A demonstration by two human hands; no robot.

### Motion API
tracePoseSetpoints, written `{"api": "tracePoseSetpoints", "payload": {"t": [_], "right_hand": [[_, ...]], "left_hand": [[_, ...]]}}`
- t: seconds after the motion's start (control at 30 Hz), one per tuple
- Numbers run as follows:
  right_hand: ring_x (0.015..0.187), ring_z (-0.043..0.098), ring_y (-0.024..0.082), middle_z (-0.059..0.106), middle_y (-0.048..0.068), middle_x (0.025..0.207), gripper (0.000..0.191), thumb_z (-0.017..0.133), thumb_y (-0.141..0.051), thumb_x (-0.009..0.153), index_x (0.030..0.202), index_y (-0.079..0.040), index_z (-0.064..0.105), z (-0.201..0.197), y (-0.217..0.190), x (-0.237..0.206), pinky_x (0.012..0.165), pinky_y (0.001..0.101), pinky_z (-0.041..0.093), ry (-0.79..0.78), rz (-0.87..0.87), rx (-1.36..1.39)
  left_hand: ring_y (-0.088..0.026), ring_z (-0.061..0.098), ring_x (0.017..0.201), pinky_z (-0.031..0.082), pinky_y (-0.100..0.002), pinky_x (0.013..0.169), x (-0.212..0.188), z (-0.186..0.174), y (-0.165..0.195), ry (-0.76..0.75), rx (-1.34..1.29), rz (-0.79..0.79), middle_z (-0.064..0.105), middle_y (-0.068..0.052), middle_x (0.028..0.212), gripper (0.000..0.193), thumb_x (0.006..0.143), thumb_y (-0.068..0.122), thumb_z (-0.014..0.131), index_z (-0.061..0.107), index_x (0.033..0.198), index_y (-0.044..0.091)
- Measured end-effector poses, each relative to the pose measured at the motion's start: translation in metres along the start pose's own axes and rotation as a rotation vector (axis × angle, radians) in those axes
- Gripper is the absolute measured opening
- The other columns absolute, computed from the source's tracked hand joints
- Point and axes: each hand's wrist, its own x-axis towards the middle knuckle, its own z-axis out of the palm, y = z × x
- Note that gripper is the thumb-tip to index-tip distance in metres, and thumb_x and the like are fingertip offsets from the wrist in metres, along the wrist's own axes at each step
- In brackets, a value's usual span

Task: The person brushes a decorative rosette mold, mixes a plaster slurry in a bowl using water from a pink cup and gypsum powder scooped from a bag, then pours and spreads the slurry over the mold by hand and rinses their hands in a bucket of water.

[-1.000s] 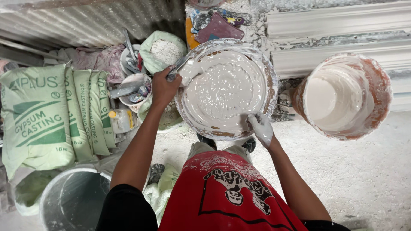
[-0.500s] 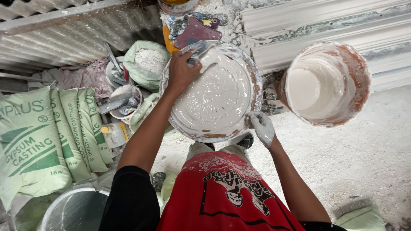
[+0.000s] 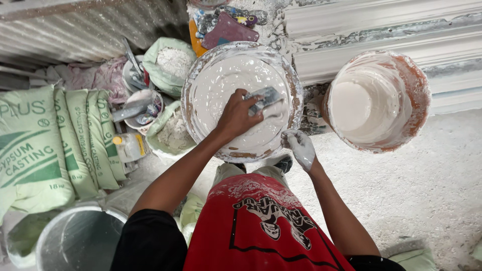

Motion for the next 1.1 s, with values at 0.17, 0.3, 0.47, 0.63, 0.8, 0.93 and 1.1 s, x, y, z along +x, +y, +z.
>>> {"api": "tracePoseSetpoints", "payload": {"t": [0.17, 0.3, 0.47, 0.63, 0.8, 0.93, 1.1], "right_hand": [[0.095, 0.068, 0.018, 0.069, 0.012, 0.108, 0.029, 0.050, -0.012, 0.105, 0.124, 0.006, 0.061, -0.003, 0.000, 0.003, 0.089, 0.0329, 0.059, -0.063, 0.018, -0.048], [0.094, 0.069, 0.019, 0.070, 0.013, 0.108, 0.029, 0.049, -0.013, 0.105, 0.123, 0.007, 0.061, -0.007, -0.003, 0.007, 0.089, 0.0336, 0.059, -0.120, 0.031, -0.089], [0.090, 0.070, 0.019, 0.071, 0.015, 0.106, 0.029, 0.048, -0.013, 0.106, 0.121, 0.008, 0.062, -0.006, -0.012, 0.009, 0.086, 0.0341, 0.061, -0.197, 0.031, -0.129], [0.088, 0.071, 0.019, 0.071, 0.013, 0.104, 0.027, 0.046, -0.012, 0.104, 0.118, 0.006, 0.061, 0.002, -0.029, 0.010, 0.084, 0.0344, 0.063, -0.244, 0.035, -0.129], [0.088, 0.070, 0.019, 0.071, 0.014, 0.104, 0.028, 0.045, -0.012, 0.106, 0.116, 0.006, 0.063, 0.005, -0.040, 0.012, 0.082, 0.0341, 0.062, -0.262, -0.001, -0.185], [0.091, 0.069, 0.018, 0.071, 0.012, 0.106, 0.027, 0.046, -0.012, 0.106, 0.117, 0.005, 0.064, 0.003, -0.038, 0.013, 0.084, 0.0335, 0.059, -0.257, -0.035, -0.229], [0.093, 0.069, 0.017, 0.071, 0.010, 0.107, 0.026, 0.049, -0.014, 0.105, 0.118, 0.004, 0.064, -0.004, -0.033, 0.012, 0.086, 0.0322, 0.059, -0.209, -0.023, -0.210]], "left_hand": [[-0.038, 0.056, 0.117, 0.049, -0.044, 0.100, -0.047, -0.007, 0.007, -0.046, 0.039, 0.038, 0.052, -0.025, 0.129, 0.051, 0.079, 0.026, 0.082, 0.073, 0.126, 0.007], [-0.037, 0.055, 0.116, 0.050, -0.044, 0.098, -0.083, -0.022, 0.007, -0.082, 0.136, -0.014, 0.053, -0.023, 0.127, 0.052, 0.076, 0.025, 0.083, 0.074, 0.125, 0.010], [-0.034, 0.057, 0.111, 0.055, -0.045, 0.091, -0.115, -0.046, -0.012, -0.041, 0.362, -0.017, 0.053, -0.021, 0.124, 0.057, 0.075, 0.028, 0.087, 0.073, 0.128, 0.010], [-0.034, 0.055, 0.116, 0.057, -0.046, 0.086, -0.121, -0.063, -0.032, 0.004, 0.631, -0.047, 0.053, -0.021, 0.131, 0.062, 0.075, 0.034, 0.089, 0.072, 0.131, 0.011], [-0.036, 0.052, 0.118, 0.056, -0.046, 0.082, -0.098, -0.045, -0.024, 0.092, 0.574, -0.001, 0.049, -0.025, 0.134, 0.066, 0.071, 0.037, 0.090, 0.071, 0.130, 0.013], [-0.035, 0.052, 0.120, 0.054, -0.047, 0.085, -0.079, -0.013, 0.004, 0.122, 0.372, 0.008, 0.049, -0.021, 0.134, 0.061, 0.070, 0.032, 0.090, 0.072, 0.126, 0.014], [-0.035, 0.052, 0.120, 0.052, -0.050, 0.085, -0.070, -0.007, 0.025, 0.118, 0.372, 0.004, 0.050, -0.020, 0.130, 0.060, 0.071, 0.029, 0.089, 0.072, 0.127, 0.014]]}}
